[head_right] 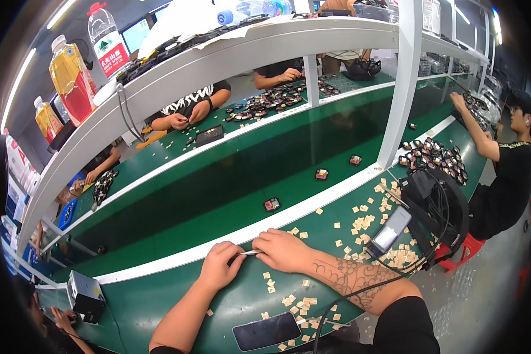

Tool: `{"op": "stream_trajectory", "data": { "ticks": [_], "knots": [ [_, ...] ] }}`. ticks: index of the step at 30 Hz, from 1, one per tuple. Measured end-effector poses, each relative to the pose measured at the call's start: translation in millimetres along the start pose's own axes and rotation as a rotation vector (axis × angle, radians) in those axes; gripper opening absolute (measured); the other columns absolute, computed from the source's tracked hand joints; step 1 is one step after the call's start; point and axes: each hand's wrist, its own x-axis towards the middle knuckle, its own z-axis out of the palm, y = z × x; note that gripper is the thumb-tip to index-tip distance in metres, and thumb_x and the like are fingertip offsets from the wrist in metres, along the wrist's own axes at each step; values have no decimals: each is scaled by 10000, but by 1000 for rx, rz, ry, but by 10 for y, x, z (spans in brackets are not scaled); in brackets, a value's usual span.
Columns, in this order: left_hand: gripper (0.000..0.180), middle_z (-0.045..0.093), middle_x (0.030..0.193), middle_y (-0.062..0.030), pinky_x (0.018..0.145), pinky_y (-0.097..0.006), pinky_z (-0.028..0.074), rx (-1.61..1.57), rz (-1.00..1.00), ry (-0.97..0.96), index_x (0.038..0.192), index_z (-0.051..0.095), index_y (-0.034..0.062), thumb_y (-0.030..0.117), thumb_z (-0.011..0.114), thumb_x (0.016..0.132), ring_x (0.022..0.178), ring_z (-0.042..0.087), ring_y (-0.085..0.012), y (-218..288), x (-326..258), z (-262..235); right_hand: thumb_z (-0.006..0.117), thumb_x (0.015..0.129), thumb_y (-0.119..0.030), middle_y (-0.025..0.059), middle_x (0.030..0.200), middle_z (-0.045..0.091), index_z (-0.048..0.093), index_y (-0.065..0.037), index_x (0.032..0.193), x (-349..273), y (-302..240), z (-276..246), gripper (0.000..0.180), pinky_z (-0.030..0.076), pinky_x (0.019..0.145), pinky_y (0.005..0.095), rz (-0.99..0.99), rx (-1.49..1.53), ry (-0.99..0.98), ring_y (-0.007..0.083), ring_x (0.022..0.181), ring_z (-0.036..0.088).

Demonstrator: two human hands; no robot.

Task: The person is assembling small electronic components on a factory assembly line.

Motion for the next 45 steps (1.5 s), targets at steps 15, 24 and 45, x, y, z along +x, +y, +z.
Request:
{"op": "stream_trajectory", "data": {
  "ticks": [15,24,45],
  "knots": [
    [91,674,836,-116,726,-398,533,-88,-49,33,920,703,24,63,785,914,782,659,-297,0,-34,-19,692,1004,-161,126,1005,708,676,-56,1088,28,-21,13,135,549,890,471,43,147,70,358,976,693],
    [93,680,843,-129,697,-389,539,-124,-45,9,949,715,4,63,783,924,764,672,-291,-30,-23,-13,685,1005,-140,129,986,718,690,-47,1090,18,-25,30,126,550,858,474,88,230,67,363,948,702],
    [94,686,847,-126,693,-394,553,-152,-78,-5,958,715,7,68,778,924,740,679,-286,-26,-44,-2,694,1002,-145,123,969,713,712,-49,1107,11,7,69,144,554,811,448,95,236,76,332,889,700]
  ]
}}
